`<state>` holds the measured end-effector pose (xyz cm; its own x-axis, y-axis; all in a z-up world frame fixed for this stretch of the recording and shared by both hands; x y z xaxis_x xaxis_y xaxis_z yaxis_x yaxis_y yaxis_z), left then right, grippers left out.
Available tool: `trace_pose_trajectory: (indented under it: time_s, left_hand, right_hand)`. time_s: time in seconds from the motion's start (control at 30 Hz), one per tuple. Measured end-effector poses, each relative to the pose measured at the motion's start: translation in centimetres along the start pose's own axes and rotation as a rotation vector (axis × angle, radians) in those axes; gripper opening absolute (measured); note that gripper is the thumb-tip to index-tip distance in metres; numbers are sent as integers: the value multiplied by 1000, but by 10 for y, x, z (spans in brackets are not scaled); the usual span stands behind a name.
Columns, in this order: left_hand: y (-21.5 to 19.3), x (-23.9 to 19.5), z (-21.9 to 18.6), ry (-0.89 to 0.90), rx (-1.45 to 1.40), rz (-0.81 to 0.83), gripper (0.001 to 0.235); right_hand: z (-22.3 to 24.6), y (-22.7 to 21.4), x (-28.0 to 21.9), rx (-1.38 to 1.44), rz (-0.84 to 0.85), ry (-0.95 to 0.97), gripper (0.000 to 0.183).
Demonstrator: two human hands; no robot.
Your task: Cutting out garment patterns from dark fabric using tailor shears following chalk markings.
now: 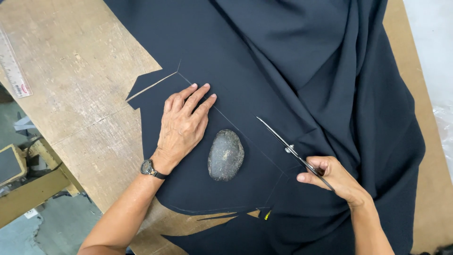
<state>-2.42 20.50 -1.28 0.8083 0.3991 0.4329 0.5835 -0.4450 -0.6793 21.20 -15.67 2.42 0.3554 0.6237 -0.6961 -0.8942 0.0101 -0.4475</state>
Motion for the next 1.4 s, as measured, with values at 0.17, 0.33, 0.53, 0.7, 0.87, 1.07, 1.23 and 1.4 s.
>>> trace_pose_trajectory:
  time_s: [0.17,0.33,0.53,0.7,0.87,1.07,1.23,1.4]
  left_hand:
    - [-2,1,-1,-5,5,8,33]
    - [-2,1,-1,-3,7,11,33]
    - [-3,2,-1,12,17,2,33]
    - [-3,0,-1,-9,14,24,35]
    - [0,0,2,-8,11,11,34]
    - [-1,-1,2,9,12,-6,34]
    - [-14,5,-5,23,16,49,36]
    - [-13,4,-4,29,14,46,36]
  right_hand:
    - [1,1,-2,-22,3,-7,51]
    - [9,2,-1,-17,6,-4,51]
    - [11,5,4,6,-3,-4,52]
    - [20,6,2,28,19,32,49]
    - [-2,1,12,21,21,19,50]
    - [14,4,17,12,4,5,51]
    - [48,4,11,35,45,58,68]
    - [50,3,14,6,65,62,69]
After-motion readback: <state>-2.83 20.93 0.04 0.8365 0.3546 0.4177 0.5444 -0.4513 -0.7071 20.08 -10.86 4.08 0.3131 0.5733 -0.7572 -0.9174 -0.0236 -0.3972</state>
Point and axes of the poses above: each hand's wrist, its own x-axis towards the middle knuckle, its own y-axis out of the palm, z = x × y, the point moved 1 cm from there along x, towards the middle knuckle, and after that the axes turned 14 degrees about -x, right-handed, at the moved point
